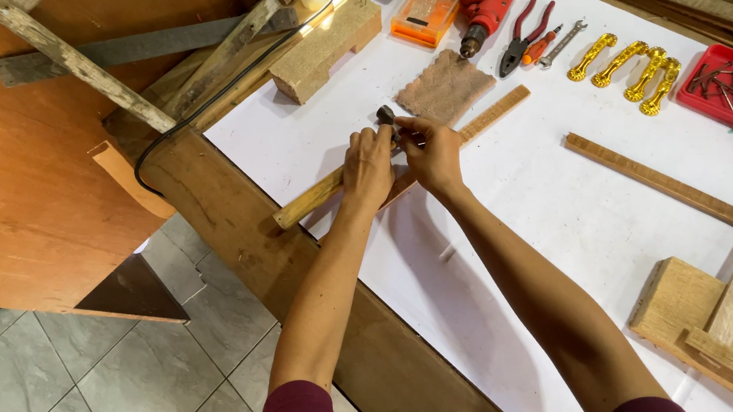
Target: The recorder assembles a small wooden frame by hammering nails into wood pieces at a workbench.
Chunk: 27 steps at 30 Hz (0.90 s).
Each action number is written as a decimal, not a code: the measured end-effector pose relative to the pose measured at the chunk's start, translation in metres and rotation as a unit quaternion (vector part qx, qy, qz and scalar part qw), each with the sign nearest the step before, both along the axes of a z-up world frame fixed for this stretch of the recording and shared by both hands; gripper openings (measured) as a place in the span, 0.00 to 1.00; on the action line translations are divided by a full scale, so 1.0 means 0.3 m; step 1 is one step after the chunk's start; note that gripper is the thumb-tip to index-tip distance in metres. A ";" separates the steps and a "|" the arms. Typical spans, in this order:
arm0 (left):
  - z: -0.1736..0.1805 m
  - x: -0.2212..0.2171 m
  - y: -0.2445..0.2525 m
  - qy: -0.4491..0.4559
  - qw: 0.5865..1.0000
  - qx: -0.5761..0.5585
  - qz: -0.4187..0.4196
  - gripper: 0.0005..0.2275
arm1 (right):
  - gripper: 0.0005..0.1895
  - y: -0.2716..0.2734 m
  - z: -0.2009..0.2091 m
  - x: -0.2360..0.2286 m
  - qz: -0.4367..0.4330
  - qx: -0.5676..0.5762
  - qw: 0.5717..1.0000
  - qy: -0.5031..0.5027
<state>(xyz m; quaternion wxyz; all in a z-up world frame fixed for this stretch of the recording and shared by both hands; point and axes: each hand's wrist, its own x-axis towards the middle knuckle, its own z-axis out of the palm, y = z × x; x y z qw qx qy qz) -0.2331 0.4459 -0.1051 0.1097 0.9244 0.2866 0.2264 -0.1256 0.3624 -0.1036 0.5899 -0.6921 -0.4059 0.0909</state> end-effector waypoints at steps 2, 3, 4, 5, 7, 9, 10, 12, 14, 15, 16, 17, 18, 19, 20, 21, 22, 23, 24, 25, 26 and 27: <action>0.022 -0.005 -0.026 -0.012 1.000 0.009 -0.005 0.17 | 0.15 -0.029 0.028 0.000 -0.024 0.005 1.000 -0.018; 0.034 -0.007 -0.040 -0.024 1.000 0.018 -0.007 0.17 | 0.14 -0.044 0.042 0.000 -0.046 0.011 0.998 -0.036; 0.039 0.000 -0.050 -0.024 0.999 0.019 -0.011 0.17 | 0.14 -0.058 0.058 0.006 -0.050 0.012 0.998 -0.036; 0.045 0.007 -0.061 -0.022 1.000 0.011 -0.010 0.16 | 0.14 -0.073 0.073 0.011 -0.052 0.025 0.998 -0.025; 0.079 0.018 -0.093 -0.019 1.000 0.003 -0.014 0.14 | 0.14 -0.106 0.105 0.024 -0.058 0.038 0.997 -0.015; 0.135 0.024 -0.143 -0.029 0.999 -0.008 -0.036 0.14 | 0.15 -0.150 0.133 0.034 -0.070 0.061 0.996 -0.004; 0.155 0.032 -0.162 -0.029 0.999 -0.008 -0.043 0.14 | 0.15 -0.174 0.156 0.040 -0.076 0.060 0.995 -0.005; 0.191 0.050 -0.207 -0.028 0.998 0.014 -0.056 0.18 | 0.15 -0.227 0.200 0.054 -0.094 0.082 0.992 -0.019; 0.210 0.069 -0.255 -0.043 0.996 0.000 -0.072 0.16 | 0.15 -0.281 0.236 0.062 -0.111 0.094 0.989 -0.029; 0.218 0.078 -0.281 -0.058 0.995 -0.012 -0.081 0.14 | 0.14 -0.311 0.254 0.065 -0.121 0.107 0.986 -0.038; 0.214 0.094 -0.303 -0.057 0.994 -0.014 -0.089 0.14 | 0.14 -0.344 0.278 0.061 -0.129 0.106 0.985 -0.039; 0.209 0.110 -0.325 -0.062 0.993 -0.028 -0.096 0.14 | 0.14 -0.378 0.303 0.057 -0.134 0.109 0.984 -0.032; 0.206 0.126 -0.347 -0.068 0.992 -0.041 -0.103 0.15 | 0.13 -0.410 0.328 0.053 -0.138 0.114 0.984 -0.026; 0.210 0.139 -0.372 -0.067 0.991 -0.042 -0.110 0.15 | 0.13 -0.437 0.330 0.067 -0.145 0.113 0.983 -0.026; 0.211 0.148 -0.399 -0.071 0.990 -0.040 -0.119 0.16 | 0.13 -0.466 0.329 0.077 -0.157 0.122 0.979 -0.037; 0.212 0.157 -0.425 -0.074 0.988 -0.037 -0.127 0.17 | 0.13 -0.496 0.328 0.087 -0.169 0.130 0.976 -0.048; 0.229 0.165 -0.458 -0.073 0.987 -0.040 -0.136 0.17 | 0.13 -0.529 0.333 0.092 -0.177 0.127 0.975 -0.049; 0.246 0.174 -0.493 -0.066 0.987 -0.047 -0.136 0.18 | 0.13 -0.562 0.338 0.098 -0.190 0.134 0.971 -0.054; 0.260 0.184 -0.530 -0.057 0.987 -0.055 -0.138 0.19 | 0.13 -0.601 0.339 0.104 -0.204 0.140 0.967 -0.059; 0.282 0.191 -0.571 -0.055 0.986 -0.057 -0.148 0.19 | 0.13 -0.637 0.337 0.112 -0.214 0.137 0.965 -0.059; 0.305 0.194 -0.611 -0.042 0.985 -0.080 -0.150 0.20 | 0.13 -0.674 0.335 0.117 -0.223 0.138 0.963 -0.061; 0.328 0.197 -0.650 -0.029 0.983 -0.102 -0.152 0.20 | 0.13 -0.711 0.335 0.121 -0.231 0.139 0.961 -0.063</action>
